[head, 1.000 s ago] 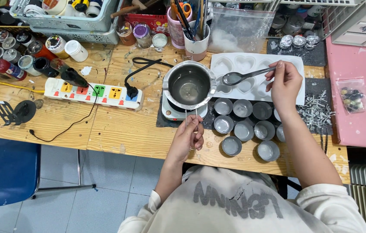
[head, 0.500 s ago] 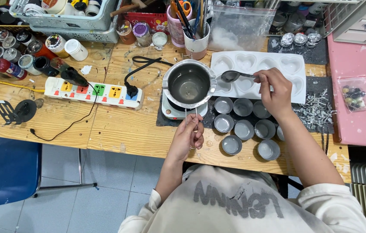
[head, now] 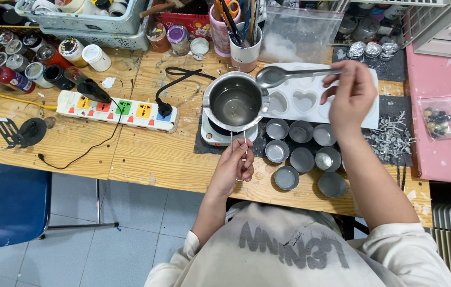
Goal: Pouring melted wax from a pot into small metal tins using a spoon.
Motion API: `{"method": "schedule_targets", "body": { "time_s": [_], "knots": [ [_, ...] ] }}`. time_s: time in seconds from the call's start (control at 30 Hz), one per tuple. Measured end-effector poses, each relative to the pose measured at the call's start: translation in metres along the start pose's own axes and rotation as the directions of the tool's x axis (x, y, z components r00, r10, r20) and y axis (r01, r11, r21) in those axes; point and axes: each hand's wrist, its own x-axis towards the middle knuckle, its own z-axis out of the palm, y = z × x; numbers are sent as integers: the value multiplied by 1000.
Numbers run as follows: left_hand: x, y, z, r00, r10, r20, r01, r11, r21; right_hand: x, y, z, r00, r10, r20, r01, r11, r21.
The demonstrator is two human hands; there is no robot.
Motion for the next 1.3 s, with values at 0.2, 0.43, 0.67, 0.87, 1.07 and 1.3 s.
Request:
{"method": "schedule_targets", "body": {
  "time_s": [0.2,0.43,0.67,0.87,1.07,1.3],
  "knots": [
    [1,-4,-3,1000,-6,-16,7,1000,8,-7,-33,40,951,-77,301,147,965,-217],
    [1,-9,-4,1000,16,-10,-16,1000,4,-12,-22,55,944,37,327,42,972,-230],
    [2,-9,-5,1000,13,-6,-12,1000,18,-9,10,51,911,342,229,-356,934,19],
    [1,-6,-3,1000,19,-18,-18,999,40,0,13,37,896,401,191,-422,902,89],
    [1,-5,-4,1000,11,-14,-11,999,42,10,15,9,915,384,129,-396,913,94],
    [2,-5,-4,1000,6,-9,-6,1000,22,14,32,-41,930,364,53,-366,929,60]
  ]
}}
